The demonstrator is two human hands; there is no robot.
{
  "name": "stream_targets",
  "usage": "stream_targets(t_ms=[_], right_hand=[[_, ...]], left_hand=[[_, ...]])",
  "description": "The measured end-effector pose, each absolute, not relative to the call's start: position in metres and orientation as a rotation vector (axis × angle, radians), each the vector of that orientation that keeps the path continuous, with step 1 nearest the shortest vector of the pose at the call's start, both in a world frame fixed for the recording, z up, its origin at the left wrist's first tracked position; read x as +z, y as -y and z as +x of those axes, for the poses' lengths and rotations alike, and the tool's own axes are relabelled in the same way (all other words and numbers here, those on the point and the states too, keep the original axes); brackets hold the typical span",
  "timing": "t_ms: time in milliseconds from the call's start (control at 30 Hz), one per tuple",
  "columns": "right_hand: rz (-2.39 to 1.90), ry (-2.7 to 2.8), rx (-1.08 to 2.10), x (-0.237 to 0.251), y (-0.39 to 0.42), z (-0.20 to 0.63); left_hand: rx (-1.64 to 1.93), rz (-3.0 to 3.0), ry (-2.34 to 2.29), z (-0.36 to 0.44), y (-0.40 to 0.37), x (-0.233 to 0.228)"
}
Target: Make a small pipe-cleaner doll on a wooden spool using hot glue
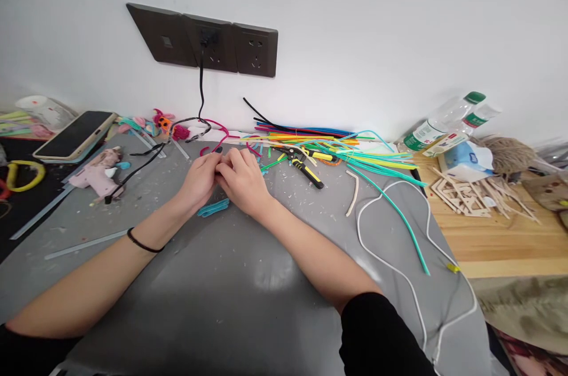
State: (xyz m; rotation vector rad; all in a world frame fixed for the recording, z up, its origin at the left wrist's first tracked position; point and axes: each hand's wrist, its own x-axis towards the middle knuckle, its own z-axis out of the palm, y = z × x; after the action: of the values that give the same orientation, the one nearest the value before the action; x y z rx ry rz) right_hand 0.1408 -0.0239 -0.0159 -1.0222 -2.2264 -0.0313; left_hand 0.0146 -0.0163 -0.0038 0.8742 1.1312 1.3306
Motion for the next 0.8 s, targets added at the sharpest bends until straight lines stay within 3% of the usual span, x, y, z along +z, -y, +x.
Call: stream_targets(t_ms=[233, 500, 800], right_hand=[[-1.04, 2.216, -0.014, -0.015, 0.024, 0.14], [-0.952, 2.076, -0.03, -0.015, 0.022, 0.144], [-0.97, 2.018, 0.024, -0.012, 0.026, 0.142]], left_hand=[[1.334, 0.804, -1.087, 0.011, 0.013, -0.001], [1.298, 0.306, -1.008, 0.003, 0.001, 0.013], [1.256, 0.413, -0.958, 0.007, 0.005, 0.008]])
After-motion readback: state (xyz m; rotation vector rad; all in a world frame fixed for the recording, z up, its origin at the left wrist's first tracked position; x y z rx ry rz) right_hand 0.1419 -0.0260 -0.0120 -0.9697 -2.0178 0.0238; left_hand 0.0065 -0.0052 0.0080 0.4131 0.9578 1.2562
